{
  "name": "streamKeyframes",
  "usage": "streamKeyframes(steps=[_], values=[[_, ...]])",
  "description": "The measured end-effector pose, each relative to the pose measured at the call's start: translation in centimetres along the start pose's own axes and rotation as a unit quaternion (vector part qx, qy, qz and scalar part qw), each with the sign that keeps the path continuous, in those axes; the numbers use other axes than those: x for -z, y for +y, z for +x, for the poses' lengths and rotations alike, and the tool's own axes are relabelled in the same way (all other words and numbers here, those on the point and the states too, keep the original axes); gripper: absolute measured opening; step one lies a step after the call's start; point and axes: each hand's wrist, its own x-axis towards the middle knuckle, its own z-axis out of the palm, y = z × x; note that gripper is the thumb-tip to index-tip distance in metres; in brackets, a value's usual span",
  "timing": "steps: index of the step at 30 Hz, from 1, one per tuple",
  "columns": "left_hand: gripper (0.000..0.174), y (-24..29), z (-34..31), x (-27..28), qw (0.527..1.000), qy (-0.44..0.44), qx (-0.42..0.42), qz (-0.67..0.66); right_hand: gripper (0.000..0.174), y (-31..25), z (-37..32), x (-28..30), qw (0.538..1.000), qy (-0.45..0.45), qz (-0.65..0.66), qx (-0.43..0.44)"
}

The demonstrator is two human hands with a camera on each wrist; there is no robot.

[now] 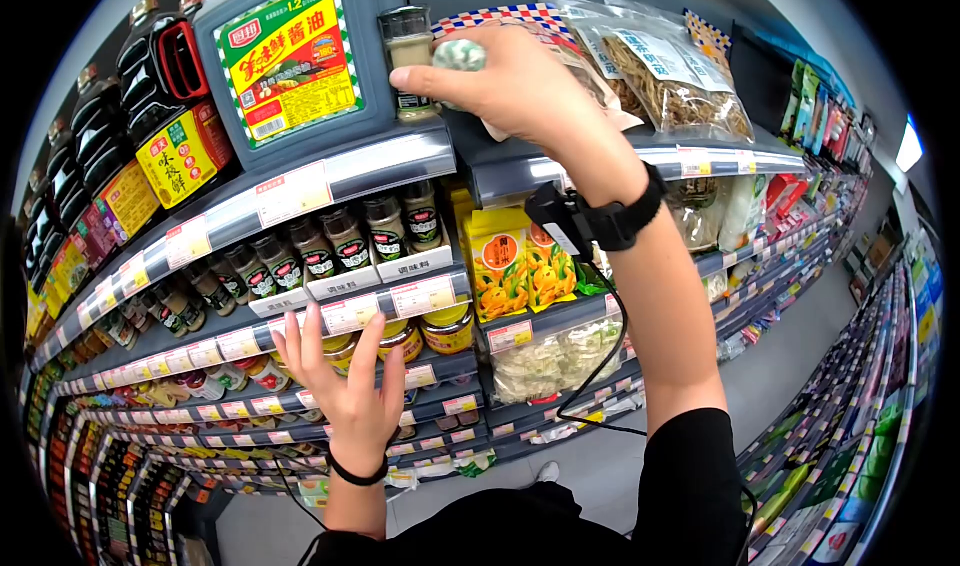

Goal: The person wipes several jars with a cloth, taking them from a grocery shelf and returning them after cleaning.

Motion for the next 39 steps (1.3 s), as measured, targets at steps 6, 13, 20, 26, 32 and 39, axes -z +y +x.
streamKeyframes(steps=[6,13,20,26,32,39], values=[[0.038,1.1,-2.3,1.4,0.995,-0.024,0.033,-0.088,0.050,-0.8,0.2,-0.7,0.998,-0.019,-0.024,-0.046],[0.035,2.7,-1.6,1.5,0.987,-0.012,0.012,-0.158,0.052,2.1,0.7,-2.2,0.998,0.044,-0.037,-0.006],[0.046,6.1,2.4,0.8,0.955,-0.011,-0.063,-0.289,0.046,0.2,-1.3,-2.8,0.988,0.150,-0.033,-0.020],[0.040,10.7,5.4,-0.1,0.954,0.040,-0.131,-0.267,0.046,-3.3,-7.0,-2.4,0.961,0.255,-0.073,0.080],[0.032,10.3,3.5,2.2,0.936,0.053,-0.188,-0.293,0.037,-3.2,-13.8,-2.2,0.977,0.188,-0.017,0.095],[0.047,9.7,-2.5,-1.7,0.825,-0.021,0.325,-0.462,0.036,-2.2,-20.0,0.3,0.961,-0.072,0.261,-0.045]])
